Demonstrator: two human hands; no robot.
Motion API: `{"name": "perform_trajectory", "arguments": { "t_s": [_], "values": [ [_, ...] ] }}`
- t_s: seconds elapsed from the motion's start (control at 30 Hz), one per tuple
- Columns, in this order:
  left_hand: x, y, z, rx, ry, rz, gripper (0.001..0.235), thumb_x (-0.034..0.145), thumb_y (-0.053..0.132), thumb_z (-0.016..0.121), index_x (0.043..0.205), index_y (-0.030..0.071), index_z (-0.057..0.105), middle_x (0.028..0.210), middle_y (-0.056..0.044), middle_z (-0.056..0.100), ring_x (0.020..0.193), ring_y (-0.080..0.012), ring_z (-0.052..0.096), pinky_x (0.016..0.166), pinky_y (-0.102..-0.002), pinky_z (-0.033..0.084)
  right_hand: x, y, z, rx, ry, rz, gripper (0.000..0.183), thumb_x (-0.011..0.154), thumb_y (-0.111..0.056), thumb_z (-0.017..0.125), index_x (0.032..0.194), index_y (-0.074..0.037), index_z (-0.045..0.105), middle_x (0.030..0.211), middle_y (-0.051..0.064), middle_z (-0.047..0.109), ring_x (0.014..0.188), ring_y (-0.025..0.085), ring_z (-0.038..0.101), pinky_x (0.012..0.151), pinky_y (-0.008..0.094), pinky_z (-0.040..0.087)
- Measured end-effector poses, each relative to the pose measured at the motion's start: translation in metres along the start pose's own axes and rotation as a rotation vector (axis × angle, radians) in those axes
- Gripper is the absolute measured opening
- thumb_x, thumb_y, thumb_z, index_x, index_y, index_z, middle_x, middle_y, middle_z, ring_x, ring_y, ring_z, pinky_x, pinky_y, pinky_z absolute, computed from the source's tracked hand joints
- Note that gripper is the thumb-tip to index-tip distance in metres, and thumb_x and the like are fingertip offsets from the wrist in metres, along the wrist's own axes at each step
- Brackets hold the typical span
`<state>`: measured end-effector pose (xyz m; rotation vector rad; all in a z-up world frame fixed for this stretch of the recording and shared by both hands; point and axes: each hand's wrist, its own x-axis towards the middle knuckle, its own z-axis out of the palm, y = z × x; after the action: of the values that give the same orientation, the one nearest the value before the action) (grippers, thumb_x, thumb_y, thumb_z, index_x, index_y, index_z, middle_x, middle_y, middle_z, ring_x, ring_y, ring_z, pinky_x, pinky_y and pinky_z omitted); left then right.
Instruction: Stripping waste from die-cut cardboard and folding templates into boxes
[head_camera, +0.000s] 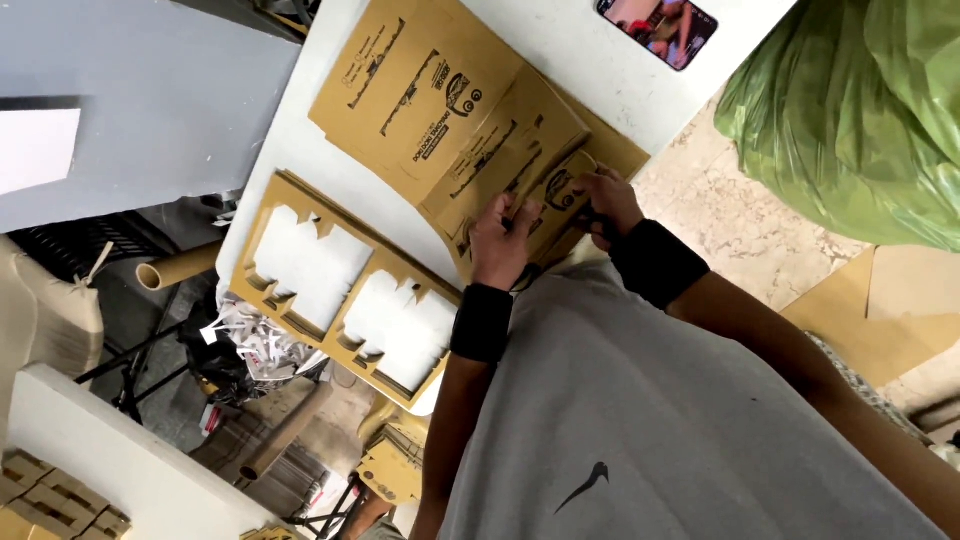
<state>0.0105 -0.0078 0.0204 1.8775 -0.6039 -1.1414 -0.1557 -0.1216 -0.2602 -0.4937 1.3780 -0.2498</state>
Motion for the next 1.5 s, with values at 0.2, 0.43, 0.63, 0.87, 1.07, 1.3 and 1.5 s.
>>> {"name": "perform_trajectory", "arguments": {
  "t_s": [0.2,0.43,0.63,0.87,1.07,1.3,1.5],
  "values": [
    [-0.001,0.004,-0.002,0.017,0.022,-0.020,0.028,0.107,0.037,0.063,0.106,0.010,0.069,0.105,-0.016,0.076,0.108,-0.0314,0.070,0.094,-0.053,0.057,-0.070,-0.038,0.019,-0.014,0.012,0.021,0.070,0.075,-0.027,0.080,0.140,-0.018,0.057,0.085,0.010,0.055,0.054,0.019,0.055,0.041,0.032,0.041],
    [-0.005,0.017,-0.004,0.038,0.032,-0.014,0.026,0.108,0.032,0.061,0.104,0.007,0.067,0.102,-0.020,0.076,0.105,-0.0325,0.072,0.090,-0.052,0.058,-0.174,-0.096,0.056,-0.012,0.038,0.041,0.075,0.073,-0.025,0.080,0.142,-0.014,0.054,0.100,0.015,0.060,0.077,0.021,0.066,0.052,0.032,0.051],
    [0.001,0.008,-0.004,0.044,0.035,-0.008,0.026,0.110,0.030,0.059,0.108,0.007,0.069,0.103,-0.020,0.076,0.104,-0.0326,0.072,0.089,-0.053,0.058,-0.234,-0.129,0.073,0.058,-0.048,-0.066,0.065,0.083,-0.017,0.070,0.144,-0.016,0.045,0.130,0.020,0.057,0.114,0.030,0.060,0.094,0.044,0.053],
    [0.006,0.002,-0.005,0.069,0.073,0.035,0.020,0.109,0.028,0.059,0.102,0.012,0.070,0.094,-0.014,0.077,0.091,-0.0219,0.071,0.079,-0.044,0.058,-0.158,-0.058,0.060,-0.014,-0.045,-0.039,0.069,0.077,-0.028,0.088,0.131,-0.010,0.049,0.105,0.018,0.061,0.093,0.027,0.065,0.076,0.042,0.055],
    [0.006,0.002,-0.007,0.089,0.088,0.090,0.022,0.110,0.028,0.057,0.101,0.011,0.070,0.090,-0.014,0.077,0.086,-0.0251,0.074,0.076,-0.044,0.059,-0.129,-0.032,0.057,-0.033,-0.066,-0.072,0.062,0.082,-0.033,0.090,0.132,-0.013,0.061,0.116,0.018,0.069,0.104,0.037,0.069,0.076,0.048,0.061],
    [0.013,0.025,-0.028,0.138,0.197,0.036,0.021,0.107,0.032,0.056,0.098,0.015,0.065,0.084,-0.008,0.077,0.079,-0.0203,0.072,0.075,-0.040,0.059,-0.114,-0.037,0.047,0.105,-0.075,-0.136,0.055,0.079,-0.024,0.090,0.126,-0.012,0.063,0.101,0.011,0.070,0.081,0.035,0.073,0.052,0.046,0.063],
    [0.038,0.047,-0.057,0.255,0.301,0.109,0.022,0.104,0.036,0.054,0.093,0.019,0.063,0.073,-0.005,0.074,0.072,-0.0241,0.073,0.072,-0.040,0.059,-0.124,-0.075,0.028,0.060,-0.150,-0.405,0.042,0.091,-0.011,0.083,0.128,-0.006,0.064,0.114,0.013,0.071,0.104,0.033,0.072,0.082,0.045,0.064]
  ]
}}
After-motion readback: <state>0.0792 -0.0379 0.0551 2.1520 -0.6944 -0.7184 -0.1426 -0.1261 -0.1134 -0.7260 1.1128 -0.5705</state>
